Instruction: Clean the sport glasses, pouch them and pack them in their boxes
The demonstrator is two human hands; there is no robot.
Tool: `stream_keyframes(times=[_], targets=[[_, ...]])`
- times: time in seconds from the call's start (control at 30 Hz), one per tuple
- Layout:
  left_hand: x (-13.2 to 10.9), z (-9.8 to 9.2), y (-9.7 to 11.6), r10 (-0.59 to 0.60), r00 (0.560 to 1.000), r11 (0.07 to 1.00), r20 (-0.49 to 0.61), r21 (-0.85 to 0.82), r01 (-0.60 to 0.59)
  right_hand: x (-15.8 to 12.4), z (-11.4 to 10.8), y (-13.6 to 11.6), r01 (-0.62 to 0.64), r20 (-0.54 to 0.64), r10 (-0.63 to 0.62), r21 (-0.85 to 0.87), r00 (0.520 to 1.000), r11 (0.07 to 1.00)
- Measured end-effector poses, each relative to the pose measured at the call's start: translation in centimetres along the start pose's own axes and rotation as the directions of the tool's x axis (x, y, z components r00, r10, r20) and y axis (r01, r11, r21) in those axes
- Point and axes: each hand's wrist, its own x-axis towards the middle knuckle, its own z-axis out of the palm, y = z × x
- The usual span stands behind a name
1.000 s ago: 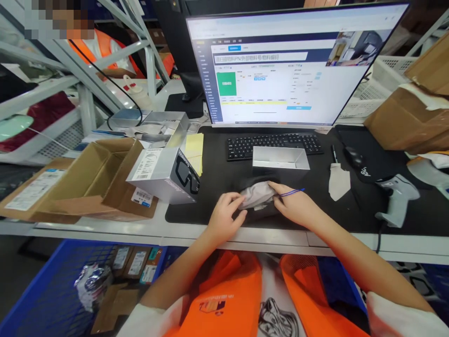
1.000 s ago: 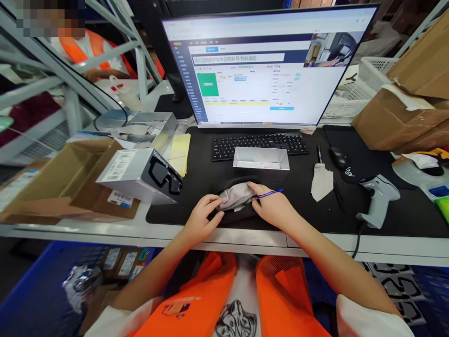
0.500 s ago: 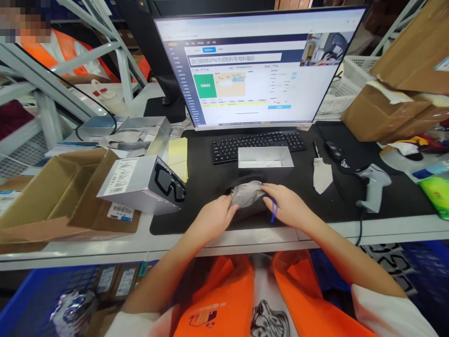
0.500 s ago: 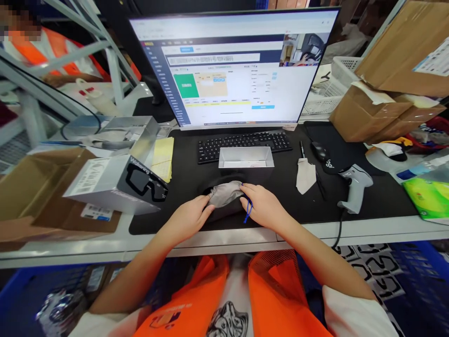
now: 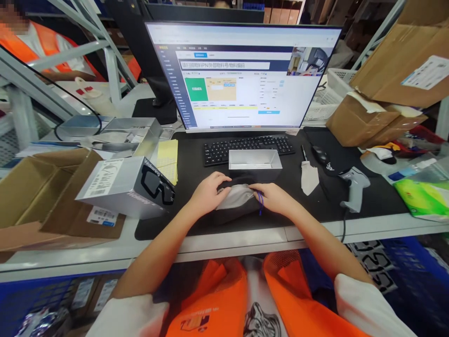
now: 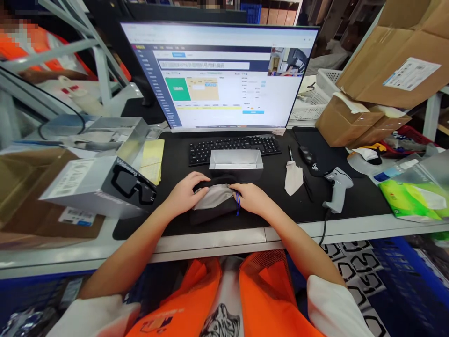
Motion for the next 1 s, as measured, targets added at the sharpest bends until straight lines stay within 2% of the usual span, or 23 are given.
stream_keyframes(times=[0.1, 0.2, 0.27, 0.33, 0.4, 0.43, 0.5, 0.57, 0.63, 0.7, 0.8, 0.87, 0.93, 1.0], targets=[[-0.2, 0.6, -1.6, -0.164, 0.985, 0.981, 0.059, -0.097, 0.169, -0.3, 0.2, 0.8, 0.07, -0.19, -0.055, 0.077, 0.98, 0.995], [-0.4, 1.9, -2.1, -0.252, 0.967, 0.964, 0.031, -0.076, 0.253, -0.5, 0.7, 0.3, 0.109, -0.336, -0.059, 0.132, 0.94, 0.985], [-0.4, 2.6, -1.8, -0.234, 0.971, 0.97, -0.042, -0.074, 0.23, -0.7, 1.1, -0.9, 0.173, -0.307, -0.113, 0.176, 0.945, 0.969], [-0.5, 3.0, -1.4, -0.18, 0.976, 0.979, -0.12, -0.122, 0.165, -0.9, 1.4, -2.1, 0.283, -0.211, -0.239, 0.212, 0.948, 0.935], [-0.6, 2.7, -1.3, -0.11, 0.985, 0.977, -0.132, -0.196, 0.083, -1.2, 1.5, -2.5, 0.354, -0.189, -0.314, 0.24, 0.93, 0.904], [-0.7, 2.3, -1.4, -0.074, 0.991, 0.973, -0.115, -0.225, 0.046, -1.3, 1.3, -2.3, 0.353, -0.235, -0.298, 0.246, 0.925, 0.902], [-0.9, 1.3, -1.8, -0.014, 0.997, 0.976, -0.074, -0.219, -0.003, -1.3, 0.9, -1.2, 0.286, -0.372, -0.187, 0.231, 0.909, 0.93], [-1.1, 0.5, -2.3, 0.028, 0.999, 0.99, -0.033, -0.135, -0.032, -1.2, 0.5, 0.3, 0.174, -0.418, -0.085, 0.179, 0.904, 0.968], [-1.2, 0.2, -2.6, 0.046, 0.999, 0.998, -0.012, -0.05, -0.046, -1.0, 0.3, 1.5, 0.091, -0.329, -0.048, 0.117, 0.943, 0.989], [-0.9, 0.5, -2.3, 0.018, 0.999, 1.0, -0.05, -0.019, -0.019, -0.8, 0.5, 2.0, 0.055, -0.219, -0.038, 0.074, 0.975, 0.996], [0.0, 1.6, -0.9, -0.079, 0.983, 0.994, -0.163, 0.059, 0.09, -0.9, 0.9, 1.7, 0.053, -0.165, -0.048, 0.028, 0.985, 0.998], [0.5, 2.2, 0.1, -0.111, 0.975, 0.978, -0.19, 0.152, 0.141, -1.1, 1.1, 1.1, 0.063, -0.136, -0.064, -0.007, 0.989, 0.998], [0.7, 2.4, 0.7, -0.1, 0.976, 0.973, -0.191, 0.186, 0.136, -1.3, 1.0, 0.6, 0.06, -0.1, -0.065, -0.043, 0.993, 0.997], [0.4, 1.9, 0.6, -0.06, 0.985, 0.988, -0.163, 0.129, 0.081, -1.4, 1.0, 0.5, 0.045, -0.079, -0.051, -0.075, 0.996, 0.996]])
